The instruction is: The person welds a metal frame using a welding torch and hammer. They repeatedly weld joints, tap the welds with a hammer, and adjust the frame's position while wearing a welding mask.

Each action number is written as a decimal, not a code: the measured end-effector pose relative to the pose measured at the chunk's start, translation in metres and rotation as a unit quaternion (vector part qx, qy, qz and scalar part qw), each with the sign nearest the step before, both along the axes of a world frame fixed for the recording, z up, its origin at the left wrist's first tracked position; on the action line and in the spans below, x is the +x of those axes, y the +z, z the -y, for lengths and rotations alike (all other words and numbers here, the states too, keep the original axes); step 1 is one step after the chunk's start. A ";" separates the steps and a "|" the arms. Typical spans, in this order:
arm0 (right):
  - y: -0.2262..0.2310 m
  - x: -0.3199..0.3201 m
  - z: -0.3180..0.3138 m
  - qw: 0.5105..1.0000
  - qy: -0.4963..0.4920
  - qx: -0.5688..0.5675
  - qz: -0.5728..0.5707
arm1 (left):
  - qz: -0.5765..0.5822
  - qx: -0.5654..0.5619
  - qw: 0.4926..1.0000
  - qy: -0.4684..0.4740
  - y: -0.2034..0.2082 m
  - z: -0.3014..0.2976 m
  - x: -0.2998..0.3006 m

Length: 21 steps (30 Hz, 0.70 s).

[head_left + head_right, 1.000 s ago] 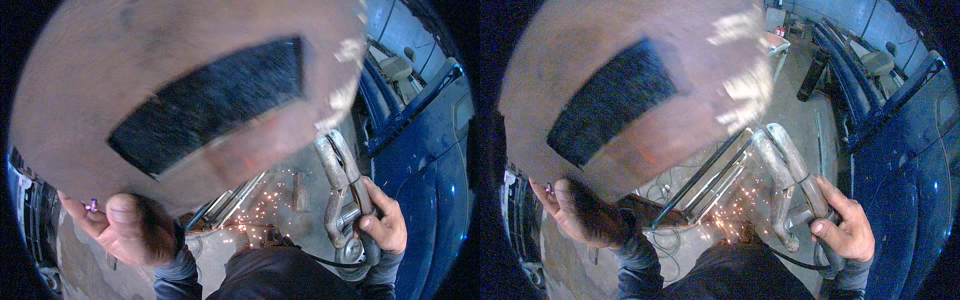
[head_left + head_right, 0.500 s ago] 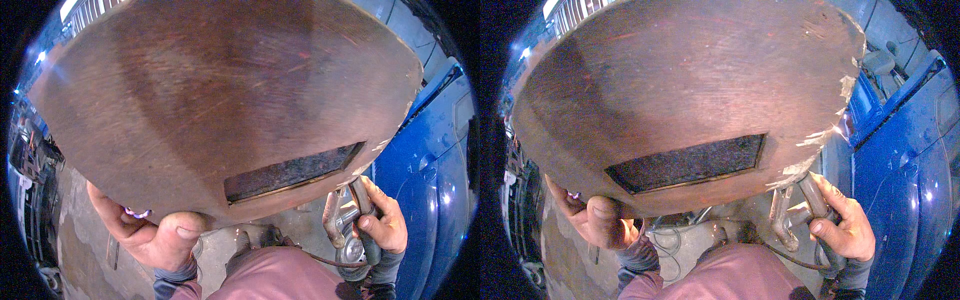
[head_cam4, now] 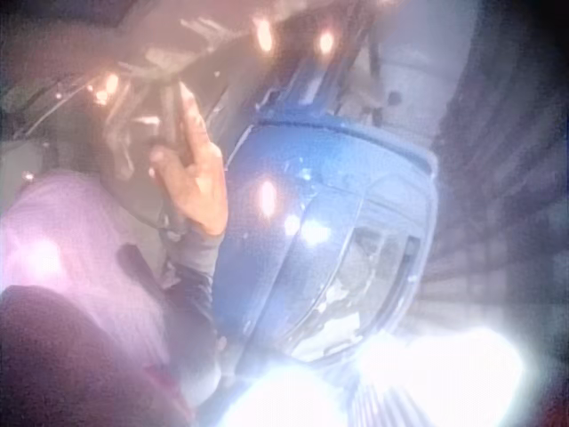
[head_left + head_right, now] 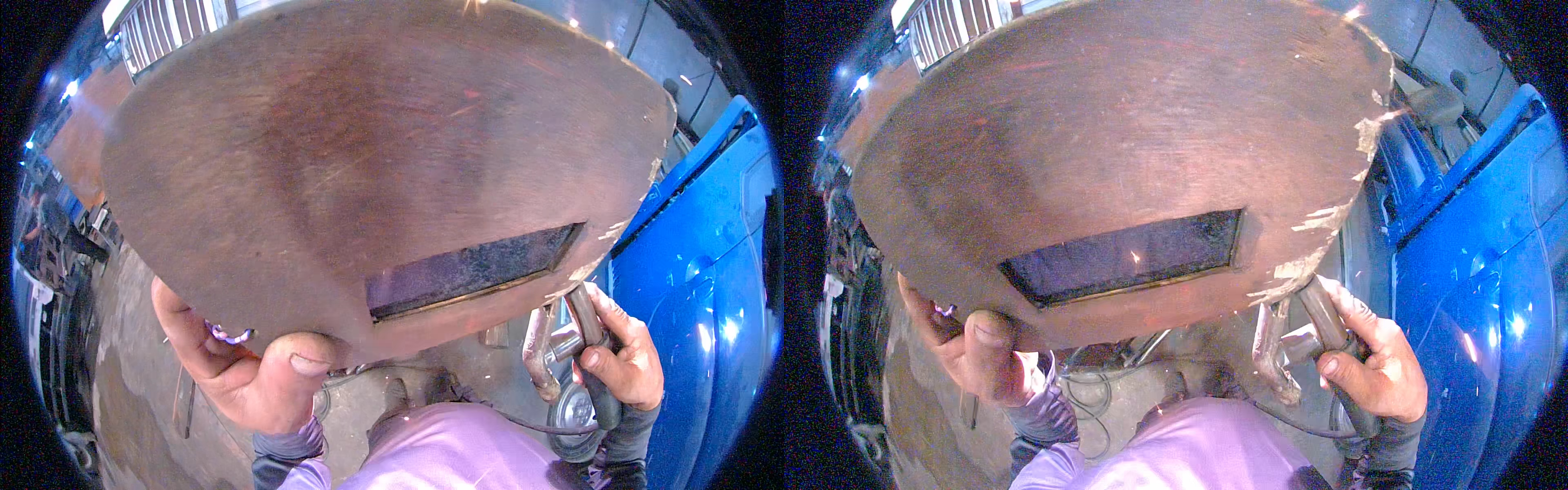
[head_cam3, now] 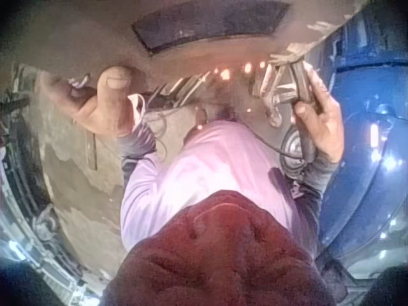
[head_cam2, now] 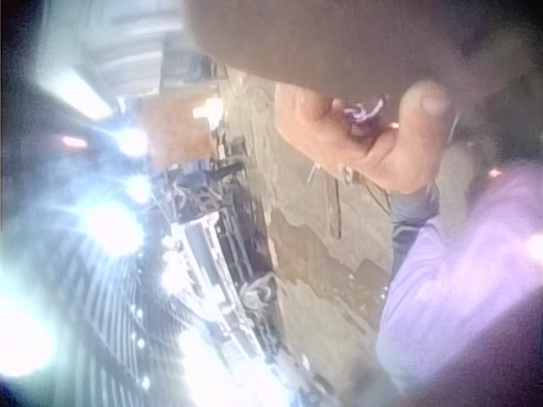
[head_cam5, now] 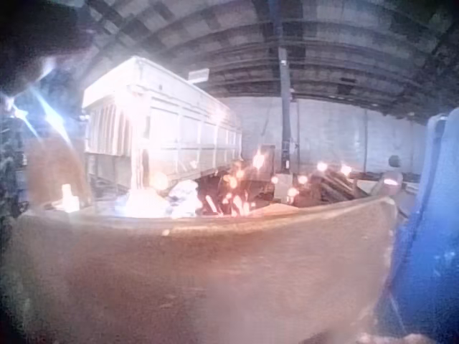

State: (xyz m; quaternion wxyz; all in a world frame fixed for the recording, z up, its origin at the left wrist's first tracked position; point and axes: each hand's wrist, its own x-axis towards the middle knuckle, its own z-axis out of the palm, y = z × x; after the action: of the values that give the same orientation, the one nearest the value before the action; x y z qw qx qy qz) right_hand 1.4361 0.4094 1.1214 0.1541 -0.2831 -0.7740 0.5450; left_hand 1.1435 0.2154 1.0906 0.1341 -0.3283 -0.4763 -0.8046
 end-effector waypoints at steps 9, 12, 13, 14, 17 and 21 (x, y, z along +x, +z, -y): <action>-0.019 0.004 -0.040 0.983 0.030 0.013 -0.179 | 0.042 0.032 0.997 -0.065 -0.018 0.036 0.013; -0.002 -0.010 -0.057 0.985 0.128 -0.020 -0.110 | 0.060 0.005 0.997 -0.039 -0.021 0.056 0.026; -0.003 -0.015 -0.061 0.976 0.163 0.049 -0.135 | 0.058 -0.004 0.998 -0.035 -0.021 0.058 0.032; -0.007 -0.021 -0.066 0.961 0.201 0.091 -0.165 | 0.059 -0.016 0.998 -0.029 -0.022 0.062 0.041; -0.018 -0.047 -0.064 0.903 0.294 0.147 -0.278 | 0.179 0.054 0.981 -0.049 -0.062 0.088 0.062; -0.021 -0.098 -0.035 0.859 0.402 0.084 -0.306 | 0.246 0.030 0.916 -0.316 -0.088 0.091 0.085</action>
State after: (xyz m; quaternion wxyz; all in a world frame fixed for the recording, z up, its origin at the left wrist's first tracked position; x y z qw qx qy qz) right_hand 1.3383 0.4443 1.1006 0.1739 0.2479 -0.7772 0.5516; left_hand 1.2290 0.1249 1.0028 -0.2390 -0.2492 -0.3408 -0.8744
